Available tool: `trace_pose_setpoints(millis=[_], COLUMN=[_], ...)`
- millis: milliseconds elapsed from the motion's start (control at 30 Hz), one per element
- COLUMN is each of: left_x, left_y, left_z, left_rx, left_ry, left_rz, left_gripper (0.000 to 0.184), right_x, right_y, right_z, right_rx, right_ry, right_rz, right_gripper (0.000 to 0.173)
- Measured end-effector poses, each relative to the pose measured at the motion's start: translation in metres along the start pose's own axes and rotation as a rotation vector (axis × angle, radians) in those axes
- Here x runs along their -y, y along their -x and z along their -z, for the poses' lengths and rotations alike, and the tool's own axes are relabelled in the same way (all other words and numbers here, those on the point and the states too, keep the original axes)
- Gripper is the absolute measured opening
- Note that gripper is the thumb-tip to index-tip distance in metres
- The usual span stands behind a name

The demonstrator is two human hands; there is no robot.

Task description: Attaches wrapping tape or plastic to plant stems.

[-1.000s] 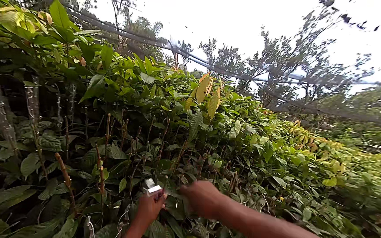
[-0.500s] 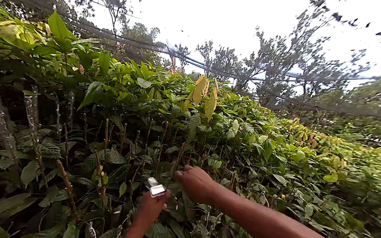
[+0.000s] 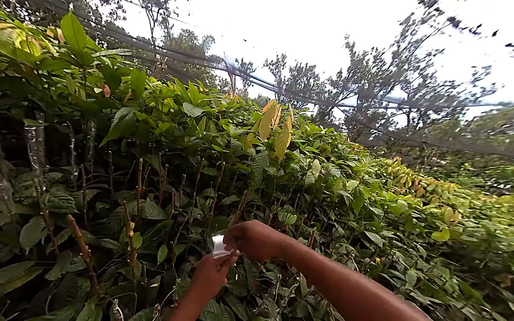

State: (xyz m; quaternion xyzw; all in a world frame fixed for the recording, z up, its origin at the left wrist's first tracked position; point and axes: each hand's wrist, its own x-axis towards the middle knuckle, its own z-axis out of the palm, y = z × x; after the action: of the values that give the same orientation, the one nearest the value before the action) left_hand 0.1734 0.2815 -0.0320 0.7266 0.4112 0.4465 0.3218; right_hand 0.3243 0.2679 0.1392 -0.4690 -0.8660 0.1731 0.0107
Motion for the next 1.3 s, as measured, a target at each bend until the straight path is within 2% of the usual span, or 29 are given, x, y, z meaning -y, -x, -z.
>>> trace_pose_setpoints(millis=[67,100,200,333,467,567,667,733,800,867,933,1000,1067,1100,1200,1233,1300], left_x=[-0.002,-0.003,-0.01,-0.007,0.001,-0.004,-0.011,-0.009,-0.008,-0.012,-0.017,-0.016,-0.013,-0.011,-0.012,-0.014,-0.015], left_y=[0.0,0.0,0.003,0.008,0.001,-0.003,0.003,0.008,0.008,0.005,0.005,0.009,0.008,0.004,-0.008,-0.011,-0.007], left_z=[0.005,0.008,0.006,-0.005,-0.003,-0.012,-0.024,-0.02,-0.002,0.008,0.002,-0.004,0.001,0.007,0.017,0.015,0.006], left_rx=[0.094,0.117,0.023,-0.176,-0.297,-0.26,-0.09,-0.009,-0.08,-0.158,-0.142,-0.071,-0.151,-0.216,-0.344,-0.352,-0.307], left_ry=[-0.001,0.028,0.168,0.105,0.155,0.13,0.12,0.224,0.32,0.357,0.373,0.433,0.508,0.538,0.567,0.545,0.453], left_rz=[-0.036,-0.052,-0.054,-0.16,-0.15,-0.166,-0.191,-0.132,-0.067,-0.035,-0.03,-0.029,-0.011,0.0,0.04,0.03,-0.018], left_gripper=[0.027,0.026,0.022,0.026,0.024,0.024,0.022,0.022,0.025,0.024,0.021,0.016,0.016,0.015,0.01,0.009,0.012], right_x=[-0.007,-0.007,0.006,0.006,-0.001,0.017,0.006,-0.019,-0.011,0.03,0.048,0.022,-0.018,-0.024,0.017,0.031,0.046], right_y=[0.004,0.007,0.013,0.014,0.04,0.047,0.017,0.002,0.005,0.015,0.012,-0.006,-0.015,-0.011,0.017,0.022,0.022], right_z=[0.001,-0.004,-0.025,-0.013,0.005,0.01,0.009,-0.005,-0.03,-0.044,-0.034,-0.012,-0.017,-0.033,-0.095,-0.103,-0.085], right_rx=[0.022,-0.009,-0.14,-0.018,-0.011,0.001,-0.016,-0.017,-0.002,0.003,-0.031,-0.046,-0.086,-0.124,-0.12,-0.077,0.028], right_ry=[0.127,0.257,0.508,0.227,0.03,0.05,0.21,0.26,0.323,0.484,0.567,0.496,0.38,0.344,0.377,0.408,0.396], right_rz=[0.033,0.033,0.069,-0.158,-0.208,-0.126,-0.014,-0.114,-0.186,-0.118,-0.054,-0.053,-0.037,0.006,0.247,0.291,0.21], right_gripper=[0.035,0.035,0.02,0.027,0.023,0.022,0.022,0.025,0.029,0.028,0.025,0.024,0.028,0.028,0.017,0.015,0.019])
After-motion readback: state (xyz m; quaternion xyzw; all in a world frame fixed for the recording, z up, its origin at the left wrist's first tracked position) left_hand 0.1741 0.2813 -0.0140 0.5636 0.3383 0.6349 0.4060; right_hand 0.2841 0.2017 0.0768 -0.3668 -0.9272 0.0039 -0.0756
